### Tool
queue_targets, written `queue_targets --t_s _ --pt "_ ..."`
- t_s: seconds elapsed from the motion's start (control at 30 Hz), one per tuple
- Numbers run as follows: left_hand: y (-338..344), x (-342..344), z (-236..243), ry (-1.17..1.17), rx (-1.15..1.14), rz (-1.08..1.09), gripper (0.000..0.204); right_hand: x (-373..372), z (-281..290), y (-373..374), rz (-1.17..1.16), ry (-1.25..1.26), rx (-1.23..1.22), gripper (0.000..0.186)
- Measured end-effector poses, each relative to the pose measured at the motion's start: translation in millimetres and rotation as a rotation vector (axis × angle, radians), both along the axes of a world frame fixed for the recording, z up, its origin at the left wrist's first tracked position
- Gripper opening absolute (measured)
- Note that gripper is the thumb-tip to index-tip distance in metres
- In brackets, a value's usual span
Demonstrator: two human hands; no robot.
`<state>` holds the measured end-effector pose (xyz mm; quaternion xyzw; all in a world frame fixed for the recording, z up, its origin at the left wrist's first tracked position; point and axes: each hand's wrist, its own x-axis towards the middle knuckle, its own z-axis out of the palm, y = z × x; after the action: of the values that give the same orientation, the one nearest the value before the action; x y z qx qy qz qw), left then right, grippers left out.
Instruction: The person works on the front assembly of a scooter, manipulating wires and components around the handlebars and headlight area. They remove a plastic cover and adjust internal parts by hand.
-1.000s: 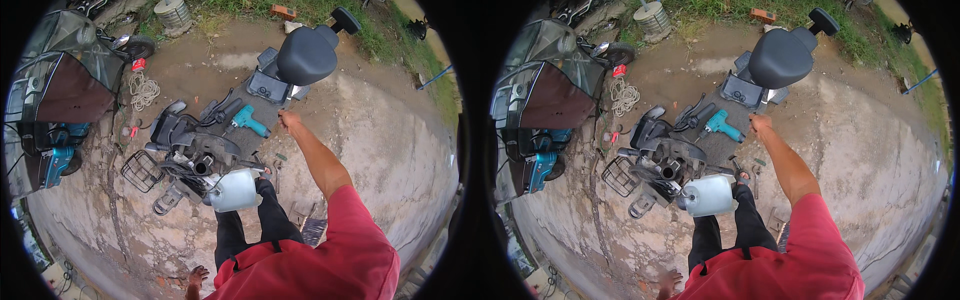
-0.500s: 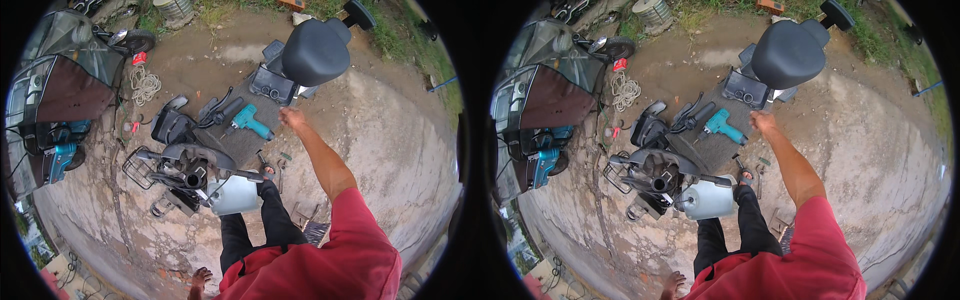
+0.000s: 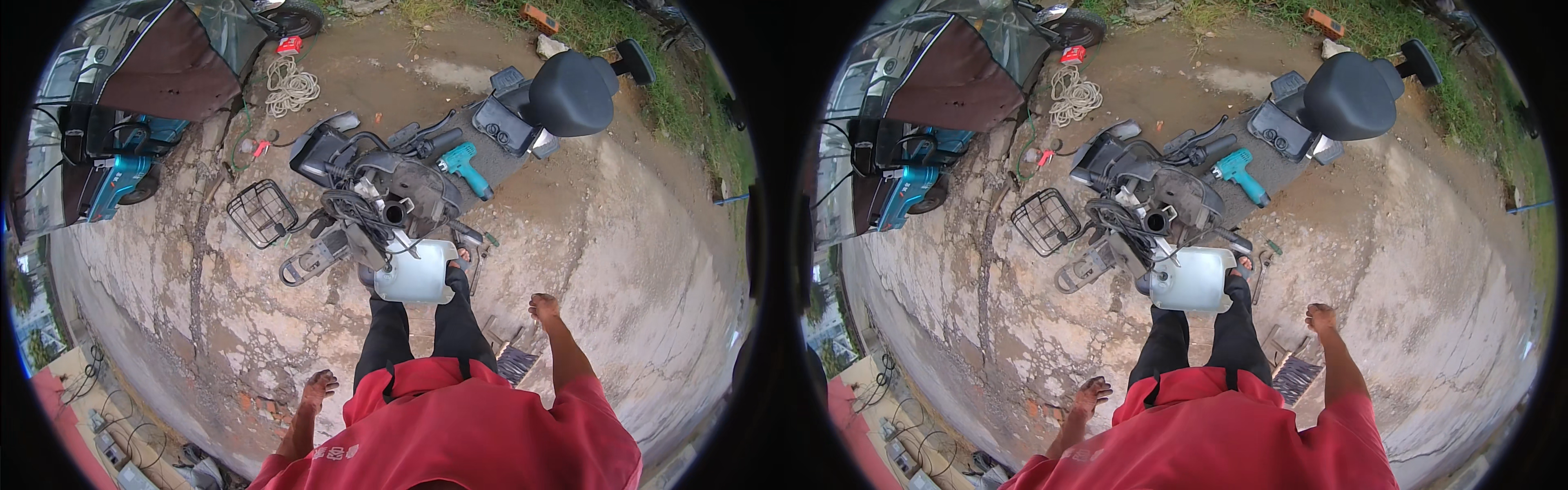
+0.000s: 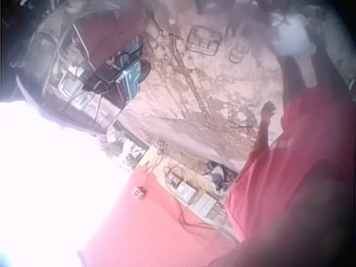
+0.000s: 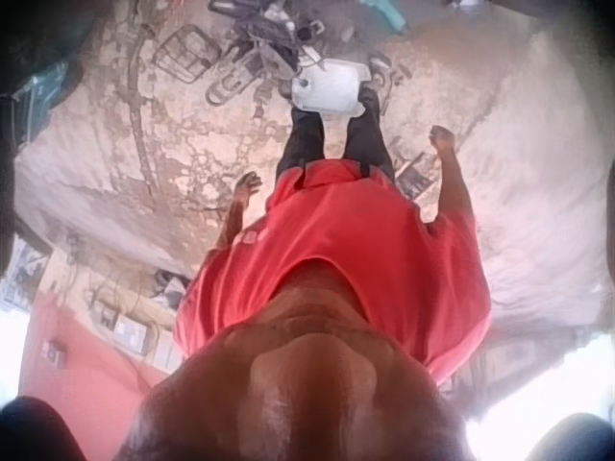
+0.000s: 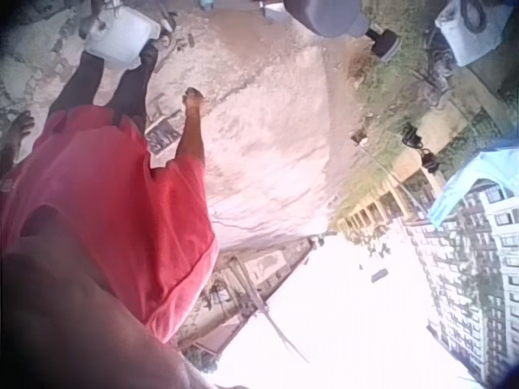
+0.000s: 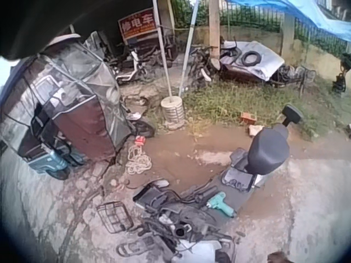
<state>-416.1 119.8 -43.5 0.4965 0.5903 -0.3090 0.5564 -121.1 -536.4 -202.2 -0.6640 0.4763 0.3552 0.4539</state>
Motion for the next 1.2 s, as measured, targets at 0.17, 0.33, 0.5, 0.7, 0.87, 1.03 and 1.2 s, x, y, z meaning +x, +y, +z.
queue_targets --t_s 0.17,0.33,0.5,0.7,0.87,1.03,1.2 --pt "40 -39 1 -0.071 0.016 0.045 0.058 -24 52 68 0.092 -0.033 0.007 0.023" --pt "64 -60 10 -0.058 0.046 0.097 0.057 -24 82 156 0.208 -0.076 0.127 0.029" --pt "90 -90 3 -0.038 0.007 0.095 0.058 -36 102 214 0.188 -0.159 0.205 0.032" --pt "158 -138 -44 -0.043 -0.076 0.056 0.054 -90 123 234 0.108 -0.146 0.203 0.033" --pt "191 -117 -44 -0.079 -0.011 0.001 0.052 -157 125 220 0.005 -0.107 0.132 0.028" --pt "194 -88 -38 -0.133 -0.034 -0.030 0.058 -211 123 195 -0.083 -0.066 0.098 0.027" --pt "162 -75 -16 -0.093 -0.037 -0.100 0.065 -217 115 175 -0.093 -0.050 0.120 0.025"
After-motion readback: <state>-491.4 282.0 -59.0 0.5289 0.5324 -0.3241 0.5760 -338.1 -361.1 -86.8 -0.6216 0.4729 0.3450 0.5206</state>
